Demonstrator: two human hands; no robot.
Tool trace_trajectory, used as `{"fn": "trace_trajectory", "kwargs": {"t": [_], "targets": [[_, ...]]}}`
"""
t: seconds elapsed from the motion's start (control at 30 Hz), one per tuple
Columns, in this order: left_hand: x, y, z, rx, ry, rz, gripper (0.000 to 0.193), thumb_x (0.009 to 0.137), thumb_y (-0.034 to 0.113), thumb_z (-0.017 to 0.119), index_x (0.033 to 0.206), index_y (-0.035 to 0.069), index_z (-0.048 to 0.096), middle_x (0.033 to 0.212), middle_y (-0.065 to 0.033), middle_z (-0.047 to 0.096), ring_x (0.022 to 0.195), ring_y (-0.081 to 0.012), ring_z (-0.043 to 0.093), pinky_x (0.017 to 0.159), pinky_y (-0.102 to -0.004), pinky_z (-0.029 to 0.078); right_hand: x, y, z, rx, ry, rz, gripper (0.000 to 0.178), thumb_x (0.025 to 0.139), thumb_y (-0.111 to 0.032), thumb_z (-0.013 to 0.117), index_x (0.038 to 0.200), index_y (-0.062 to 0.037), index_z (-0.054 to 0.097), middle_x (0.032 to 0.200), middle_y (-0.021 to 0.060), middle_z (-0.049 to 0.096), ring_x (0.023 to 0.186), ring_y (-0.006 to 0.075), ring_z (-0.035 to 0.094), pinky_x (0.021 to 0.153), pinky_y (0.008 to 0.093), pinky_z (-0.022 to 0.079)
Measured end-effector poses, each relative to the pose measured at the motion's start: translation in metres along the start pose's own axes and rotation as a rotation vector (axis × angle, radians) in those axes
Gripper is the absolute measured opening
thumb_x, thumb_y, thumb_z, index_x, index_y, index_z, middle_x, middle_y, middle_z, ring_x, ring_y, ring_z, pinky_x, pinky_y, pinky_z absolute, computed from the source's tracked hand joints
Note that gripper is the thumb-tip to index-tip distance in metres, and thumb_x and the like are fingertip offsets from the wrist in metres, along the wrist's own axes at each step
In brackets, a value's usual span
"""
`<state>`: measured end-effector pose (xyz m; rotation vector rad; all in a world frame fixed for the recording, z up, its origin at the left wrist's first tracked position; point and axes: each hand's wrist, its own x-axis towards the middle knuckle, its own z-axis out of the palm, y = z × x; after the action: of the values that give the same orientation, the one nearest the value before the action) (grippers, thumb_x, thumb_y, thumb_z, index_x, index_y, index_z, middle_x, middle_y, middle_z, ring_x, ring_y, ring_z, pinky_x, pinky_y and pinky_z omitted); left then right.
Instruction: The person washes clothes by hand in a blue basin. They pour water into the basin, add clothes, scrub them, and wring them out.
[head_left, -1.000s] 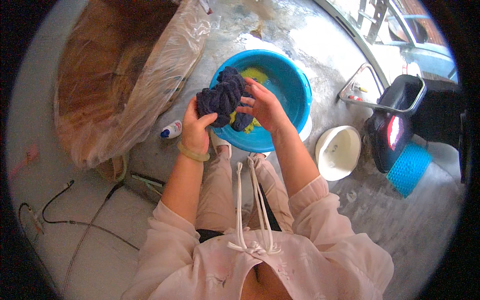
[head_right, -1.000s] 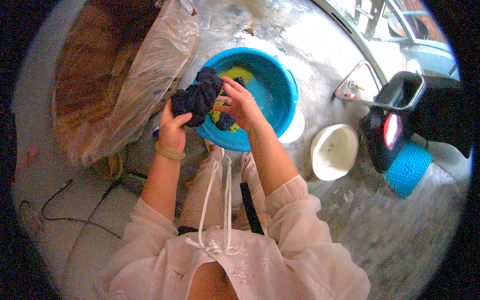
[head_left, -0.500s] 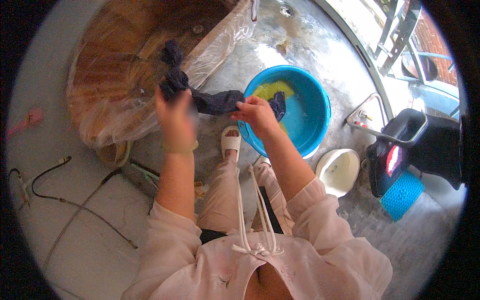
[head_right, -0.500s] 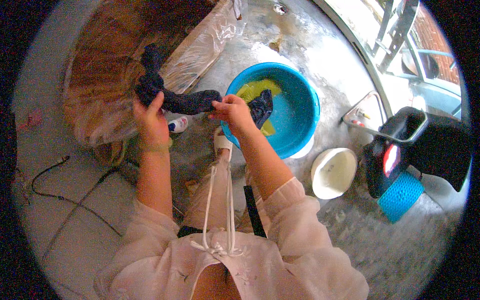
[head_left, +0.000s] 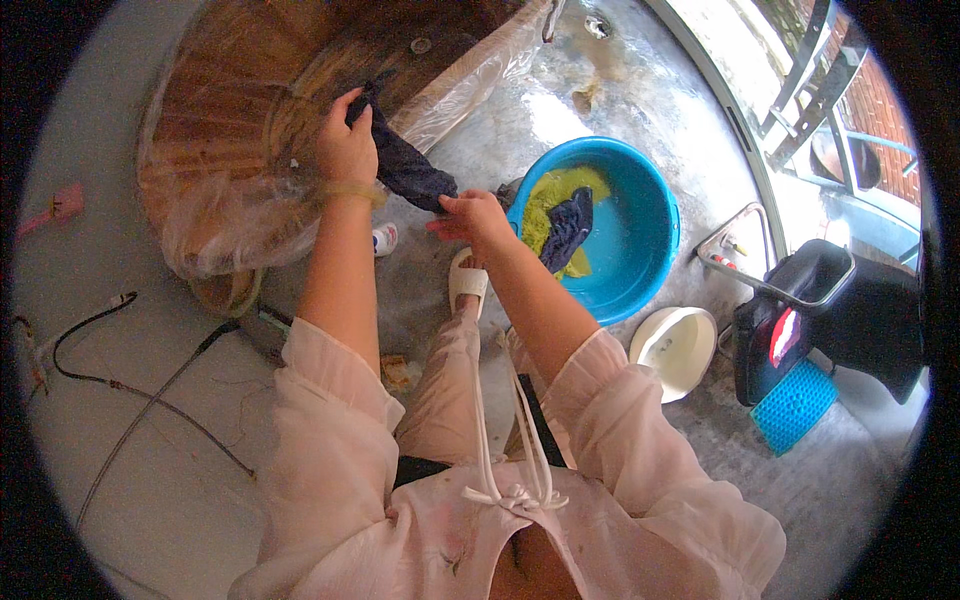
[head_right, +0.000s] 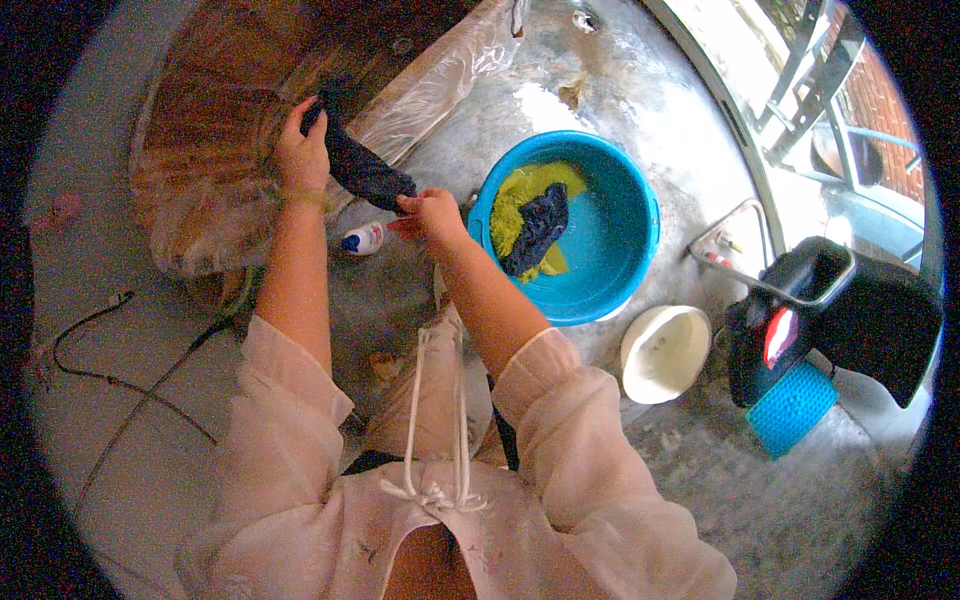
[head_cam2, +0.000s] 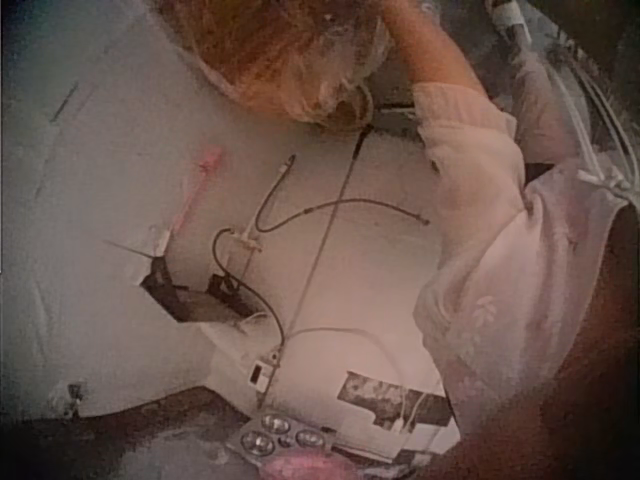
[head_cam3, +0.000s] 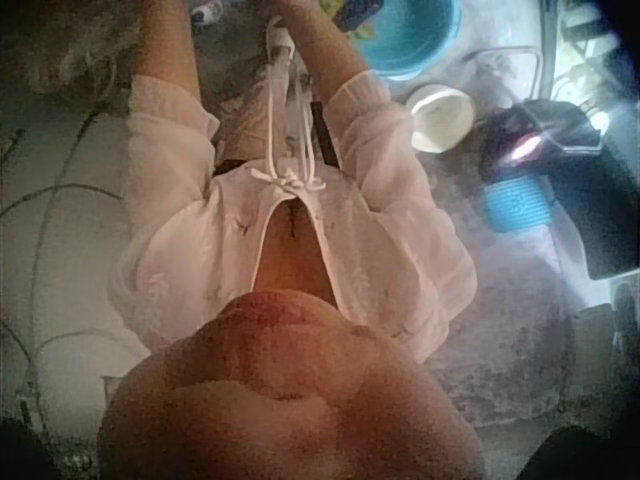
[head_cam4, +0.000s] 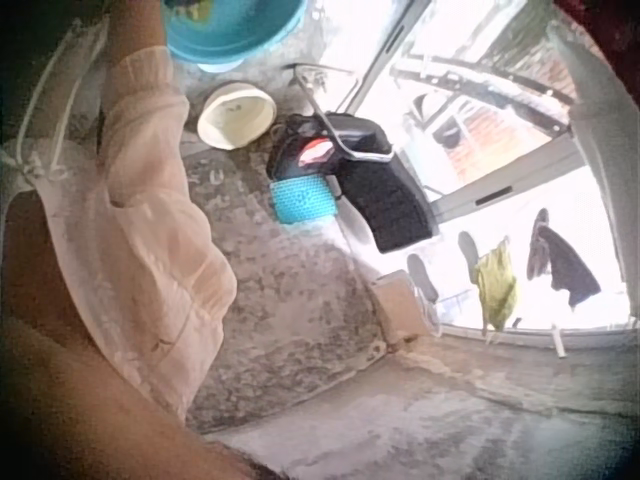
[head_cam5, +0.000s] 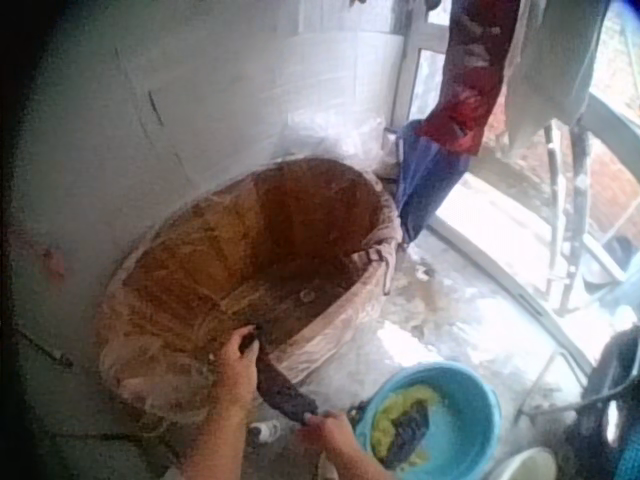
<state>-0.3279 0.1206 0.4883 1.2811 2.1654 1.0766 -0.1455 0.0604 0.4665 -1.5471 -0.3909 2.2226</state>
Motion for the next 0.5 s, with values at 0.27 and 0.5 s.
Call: {"fn": "trace_trajectory", "kwargs": {"t": [0.27, 0.5], "targets": [[0.028, -0.025, 0.019, 0.202, -0.004, -0.033, 0.047, 0.078, 0.038, 0.060, 0.115, 0.009, 0.056, 0.113, -0.0203, 0.052, 0.102, -0.0363, 0.050, 0.088, -0.0402, 0.040, 0.018, 0.018, -0.004, -0.090, -0.046, 0.080, 0.026, 0.084, -0.023, 0.057, 0.096, -0.0004, 0.052, 0.087, 0.0129, 0.061, 0.075, 0.0276, 0.063, 0.063, 0.0371, 0.049], [0.020, -0.019, 0.021, 0.433, -0.362, -0.044, 0.052, 0.080, 0.045, 0.054, 0.119, 0.011, 0.053, 0.119, -0.0181, 0.050, 0.109, -0.0367, 0.046, 0.093, -0.0409, 0.036, 0.008, 0.022, -0.012, -0.141, -0.166, 0.068, 0.031, 0.086, -0.025, 0.056, 0.104, -0.0007, 0.052, 0.094, 0.0121, 0.060, 0.076, 0.0253, 0.062, 0.062, 0.0354, 0.049]]}}
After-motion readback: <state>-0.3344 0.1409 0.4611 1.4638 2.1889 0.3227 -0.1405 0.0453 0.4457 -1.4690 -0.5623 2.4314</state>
